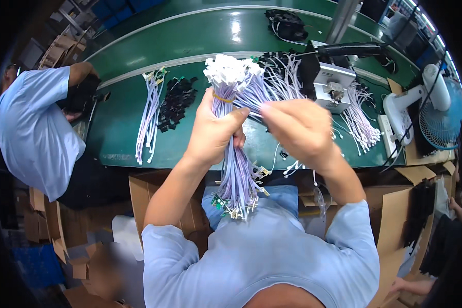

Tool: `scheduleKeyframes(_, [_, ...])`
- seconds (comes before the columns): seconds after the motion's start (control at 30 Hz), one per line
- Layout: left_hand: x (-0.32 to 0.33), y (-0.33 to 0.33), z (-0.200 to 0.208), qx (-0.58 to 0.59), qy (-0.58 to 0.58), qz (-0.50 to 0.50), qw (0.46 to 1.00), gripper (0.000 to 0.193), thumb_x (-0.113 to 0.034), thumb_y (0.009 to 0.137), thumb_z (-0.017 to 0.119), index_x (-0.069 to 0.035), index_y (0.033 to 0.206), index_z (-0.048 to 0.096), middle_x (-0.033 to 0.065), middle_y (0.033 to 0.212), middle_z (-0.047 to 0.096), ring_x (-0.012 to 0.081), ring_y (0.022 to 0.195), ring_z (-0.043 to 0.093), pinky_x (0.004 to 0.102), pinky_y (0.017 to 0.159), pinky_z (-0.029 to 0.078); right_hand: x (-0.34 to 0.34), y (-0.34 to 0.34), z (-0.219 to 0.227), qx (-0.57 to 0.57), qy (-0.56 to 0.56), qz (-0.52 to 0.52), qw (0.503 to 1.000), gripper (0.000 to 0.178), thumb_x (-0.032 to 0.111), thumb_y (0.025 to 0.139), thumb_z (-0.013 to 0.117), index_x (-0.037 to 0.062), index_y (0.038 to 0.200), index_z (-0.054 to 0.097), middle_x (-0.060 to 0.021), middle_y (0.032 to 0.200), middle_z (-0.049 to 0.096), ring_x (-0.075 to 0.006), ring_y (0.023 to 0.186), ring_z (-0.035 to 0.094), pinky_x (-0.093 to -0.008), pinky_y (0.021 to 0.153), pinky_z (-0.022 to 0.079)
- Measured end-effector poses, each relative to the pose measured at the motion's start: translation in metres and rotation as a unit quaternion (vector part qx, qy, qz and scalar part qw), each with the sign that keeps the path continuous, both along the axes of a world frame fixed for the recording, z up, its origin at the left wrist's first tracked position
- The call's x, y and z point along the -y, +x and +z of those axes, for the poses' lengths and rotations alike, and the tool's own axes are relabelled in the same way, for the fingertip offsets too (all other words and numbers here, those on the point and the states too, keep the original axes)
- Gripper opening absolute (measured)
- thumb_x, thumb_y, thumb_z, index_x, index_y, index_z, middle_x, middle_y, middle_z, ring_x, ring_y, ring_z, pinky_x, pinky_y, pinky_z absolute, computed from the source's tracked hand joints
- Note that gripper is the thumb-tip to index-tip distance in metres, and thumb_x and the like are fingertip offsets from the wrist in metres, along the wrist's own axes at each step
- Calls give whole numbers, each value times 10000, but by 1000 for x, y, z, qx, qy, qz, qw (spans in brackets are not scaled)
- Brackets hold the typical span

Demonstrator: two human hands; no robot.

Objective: Assembling electronic units by connecting wire harnesses and using an electric screwdriver at a factory production line.

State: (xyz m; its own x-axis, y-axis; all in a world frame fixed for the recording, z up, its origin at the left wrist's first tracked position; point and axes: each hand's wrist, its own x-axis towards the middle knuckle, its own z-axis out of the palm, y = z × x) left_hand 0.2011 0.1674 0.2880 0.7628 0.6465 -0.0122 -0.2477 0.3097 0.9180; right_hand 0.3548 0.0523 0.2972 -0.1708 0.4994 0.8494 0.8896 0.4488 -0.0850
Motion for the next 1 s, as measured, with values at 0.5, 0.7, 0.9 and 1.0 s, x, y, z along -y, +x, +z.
scheduleKeyframes(0.5, [35,42,-32,-87,201,33,975,574,19,787,654,-46,1256,328,92,972,537,123,638,564,214,480,434,-10,16,-38,-101,-31,-66,992,154,111,692,634,49,682,494,-92,683,533,-267,635,576,-378,531,480])
scheduleKeyframes(0.7, [28,50,-28,-31,116,0,993,565,34,836,594,-59,1299,285,57,801,542,93,501,500,222,420,409,-1,21,-34,-81,-14,-103,991,151,110,697,672,61,699,529,-73,712,541,-246,639,573,-367,514,477])
scheduleKeyframes(0.9, [22,48,-24,-45,93,39,994,607,-16,844,555,-47,1370,254,60,745,518,104,449,466,239,397,417,-6,27,-40,-142,7,-74,987,140,97,712,689,32,796,598,-105,801,592,-274,705,604,-349,571,501])
scheduleKeyframes(1.0, [17,52,-28,-31,83,42,995,558,-26,834,532,-52,1344,308,49,699,489,107,418,442,246,375,408,-14,22,-45,-210,16,2,978,140,89,721,684,4,809,616,-122,810,600,-242,699,612,-336,576,486])
